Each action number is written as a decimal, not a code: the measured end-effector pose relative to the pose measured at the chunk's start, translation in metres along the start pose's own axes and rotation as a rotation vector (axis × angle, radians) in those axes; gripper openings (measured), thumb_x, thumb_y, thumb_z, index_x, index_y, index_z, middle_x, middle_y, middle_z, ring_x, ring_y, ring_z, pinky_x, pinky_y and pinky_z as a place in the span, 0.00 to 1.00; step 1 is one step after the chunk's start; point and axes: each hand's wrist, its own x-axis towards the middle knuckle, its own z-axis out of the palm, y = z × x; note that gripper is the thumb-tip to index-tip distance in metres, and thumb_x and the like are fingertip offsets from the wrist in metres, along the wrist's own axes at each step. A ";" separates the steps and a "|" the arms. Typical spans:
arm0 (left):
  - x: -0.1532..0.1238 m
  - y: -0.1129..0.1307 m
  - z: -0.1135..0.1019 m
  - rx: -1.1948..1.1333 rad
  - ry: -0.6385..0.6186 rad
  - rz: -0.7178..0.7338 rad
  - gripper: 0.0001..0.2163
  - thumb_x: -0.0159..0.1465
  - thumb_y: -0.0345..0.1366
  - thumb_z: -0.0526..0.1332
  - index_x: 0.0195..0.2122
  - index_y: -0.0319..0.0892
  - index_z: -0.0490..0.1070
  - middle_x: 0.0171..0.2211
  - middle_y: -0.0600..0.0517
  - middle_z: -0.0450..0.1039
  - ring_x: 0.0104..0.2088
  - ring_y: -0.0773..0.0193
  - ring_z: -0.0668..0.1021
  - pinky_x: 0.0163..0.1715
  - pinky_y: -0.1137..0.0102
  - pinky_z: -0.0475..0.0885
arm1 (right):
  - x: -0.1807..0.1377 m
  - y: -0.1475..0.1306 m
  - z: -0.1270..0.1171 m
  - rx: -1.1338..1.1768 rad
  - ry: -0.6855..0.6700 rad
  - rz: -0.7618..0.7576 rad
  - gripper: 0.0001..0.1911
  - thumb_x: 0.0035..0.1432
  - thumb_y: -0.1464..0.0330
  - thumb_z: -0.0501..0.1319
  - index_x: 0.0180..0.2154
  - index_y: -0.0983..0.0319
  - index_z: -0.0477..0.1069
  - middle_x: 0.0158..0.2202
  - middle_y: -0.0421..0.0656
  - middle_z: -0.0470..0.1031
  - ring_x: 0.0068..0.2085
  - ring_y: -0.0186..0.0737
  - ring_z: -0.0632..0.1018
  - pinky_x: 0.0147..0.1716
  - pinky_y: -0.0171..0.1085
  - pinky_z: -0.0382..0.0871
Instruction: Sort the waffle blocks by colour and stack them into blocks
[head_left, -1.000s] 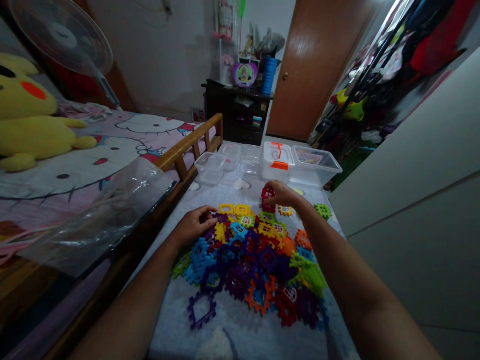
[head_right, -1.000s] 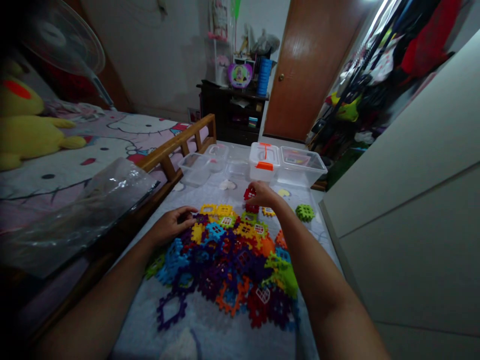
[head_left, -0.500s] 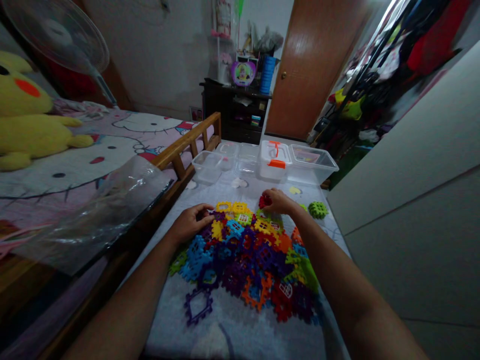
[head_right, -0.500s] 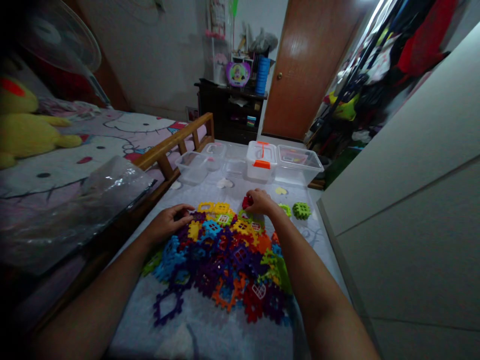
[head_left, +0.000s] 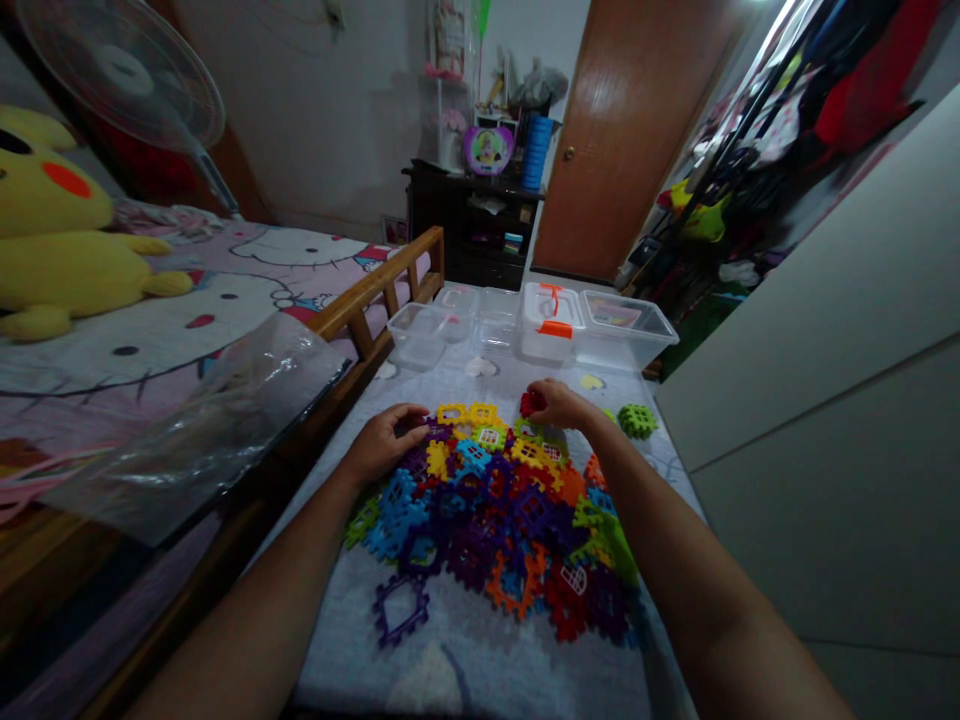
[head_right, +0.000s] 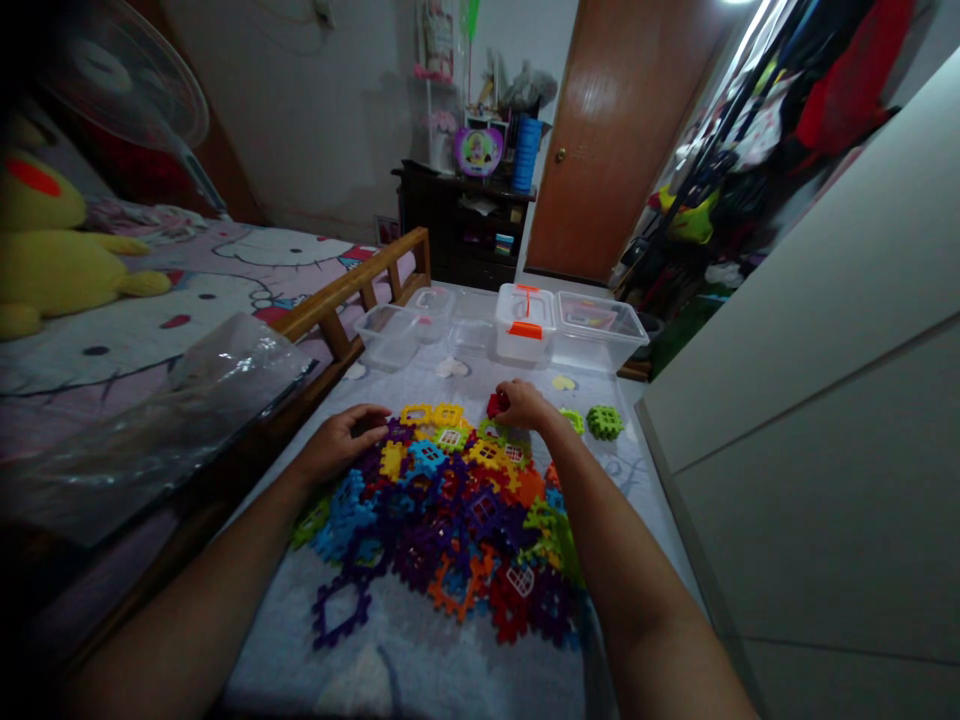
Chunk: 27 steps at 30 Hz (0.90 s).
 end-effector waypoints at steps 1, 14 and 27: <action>0.000 0.000 0.000 0.002 -0.002 0.001 0.25 0.55 0.55 0.64 0.45 0.40 0.76 0.41 0.45 0.79 0.42 0.53 0.80 0.48 0.59 0.74 | 0.000 -0.001 0.000 -0.002 -0.002 0.000 0.20 0.52 0.67 0.68 0.48 0.62 0.75 0.47 0.49 0.77 0.45 0.44 0.77 0.42 0.34 0.67; 0.000 -0.001 0.000 0.007 -0.028 -0.015 0.26 0.55 0.56 0.64 0.45 0.39 0.76 0.43 0.44 0.80 0.44 0.51 0.81 0.49 0.58 0.74 | -0.043 -0.013 -0.008 0.132 0.140 -0.111 0.08 0.58 0.71 0.61 0.40 0.64 0.77 0.40 0.47 0.77 0.40 0.40 0.76 0.42 0.36 0.67; 0.000 -0.005 0.000 0.011 -0.015 -0.023 0.27 0.53 0.58 0.65 0.46 0.41 0.76 0.43 0.46 0.80 0.45 0.51 0.81 0.49 0.59 0.75 | -0.076 -0.029 0.009 0.091 0.001 -0.203 0.12 0.57 0.75 0.61 0.41 0.62 0.79 0.40 0.48 0.75 0.42 0.42 0.73 0.44 0.38 0.65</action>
